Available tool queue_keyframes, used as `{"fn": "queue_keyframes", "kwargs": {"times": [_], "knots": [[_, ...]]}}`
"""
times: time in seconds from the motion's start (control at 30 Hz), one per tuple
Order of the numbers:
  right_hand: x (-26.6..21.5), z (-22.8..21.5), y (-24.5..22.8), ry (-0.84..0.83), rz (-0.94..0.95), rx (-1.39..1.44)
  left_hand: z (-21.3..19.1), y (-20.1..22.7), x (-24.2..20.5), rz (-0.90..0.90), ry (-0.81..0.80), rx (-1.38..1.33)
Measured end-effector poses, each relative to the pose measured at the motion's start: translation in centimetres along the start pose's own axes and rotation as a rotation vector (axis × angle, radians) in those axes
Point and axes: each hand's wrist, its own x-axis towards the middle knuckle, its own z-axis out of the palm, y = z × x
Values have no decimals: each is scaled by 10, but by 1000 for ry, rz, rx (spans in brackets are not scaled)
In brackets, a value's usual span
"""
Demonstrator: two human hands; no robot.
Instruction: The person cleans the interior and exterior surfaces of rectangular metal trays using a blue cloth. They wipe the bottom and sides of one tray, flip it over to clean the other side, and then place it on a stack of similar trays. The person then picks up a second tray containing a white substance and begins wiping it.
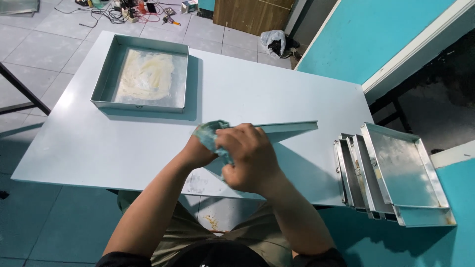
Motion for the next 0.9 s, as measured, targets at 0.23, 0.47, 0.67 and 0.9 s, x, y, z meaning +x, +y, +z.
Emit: {"fn": "queue_keyframes", "kwargs": {"times": [0.23,0.47,0.67,0.9], "knots": [[-64,-28,89,42,104,-126,-3,61,-7,29,3,-37],[-87,-60,114,48,484,-332,1,77,-8,66,-15,-14],[-56,-21,71,82,283,-190,0,70,-7,64,-18,-43],[-7,9,-4,44,24,-48,-8,10,-5,62,-11,-22]]}}
